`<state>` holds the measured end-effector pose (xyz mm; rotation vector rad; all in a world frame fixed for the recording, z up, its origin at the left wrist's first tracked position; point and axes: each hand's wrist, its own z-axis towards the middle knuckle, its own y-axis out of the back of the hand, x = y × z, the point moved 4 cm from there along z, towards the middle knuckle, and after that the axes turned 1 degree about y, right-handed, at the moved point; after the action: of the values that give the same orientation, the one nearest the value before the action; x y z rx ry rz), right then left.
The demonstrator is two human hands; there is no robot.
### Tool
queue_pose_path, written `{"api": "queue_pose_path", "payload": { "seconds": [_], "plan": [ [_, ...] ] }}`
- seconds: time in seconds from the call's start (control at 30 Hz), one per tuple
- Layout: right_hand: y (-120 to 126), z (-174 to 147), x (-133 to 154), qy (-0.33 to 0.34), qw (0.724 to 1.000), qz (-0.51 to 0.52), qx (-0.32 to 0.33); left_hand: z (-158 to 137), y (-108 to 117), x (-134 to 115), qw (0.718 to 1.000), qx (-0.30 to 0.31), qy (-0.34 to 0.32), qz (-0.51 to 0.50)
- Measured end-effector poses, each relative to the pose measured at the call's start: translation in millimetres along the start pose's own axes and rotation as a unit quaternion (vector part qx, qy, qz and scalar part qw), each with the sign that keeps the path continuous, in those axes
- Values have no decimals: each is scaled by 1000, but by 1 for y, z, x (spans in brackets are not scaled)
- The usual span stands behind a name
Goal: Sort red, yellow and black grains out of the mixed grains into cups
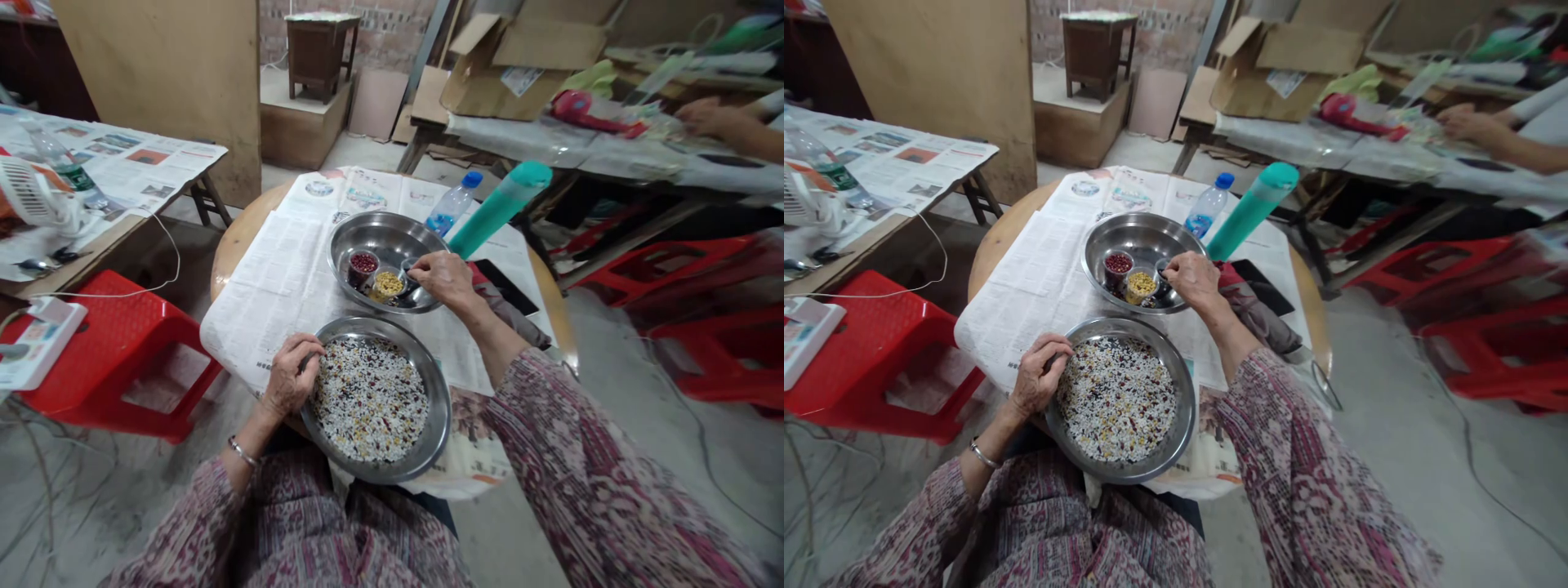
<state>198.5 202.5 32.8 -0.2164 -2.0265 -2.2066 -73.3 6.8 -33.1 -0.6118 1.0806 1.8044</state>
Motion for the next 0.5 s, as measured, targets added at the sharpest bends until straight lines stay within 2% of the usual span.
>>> {"api": "queue_pose_path", "payload": {
  "seconds": [0.2, 0.33, 0.43, 0.5],
  "plan": [
    [-3, -2, -3, 6, 1000, 0, -24, 1, 0, -1, 1000, -4, -6, -8],
    [4, -7, -2, 14, 999, 14, -50, 1, -1, -1, 1000, 2, -1, -7],
    [16, -32, 4, 39, 993, 60, -90, 1, -2, 0, 1000, 0, 6, -9],
    [23, -63, 11, 68, 986, 104, -107, 1, -3, 0, 1000, -3, 4, -13]
  ]
}}
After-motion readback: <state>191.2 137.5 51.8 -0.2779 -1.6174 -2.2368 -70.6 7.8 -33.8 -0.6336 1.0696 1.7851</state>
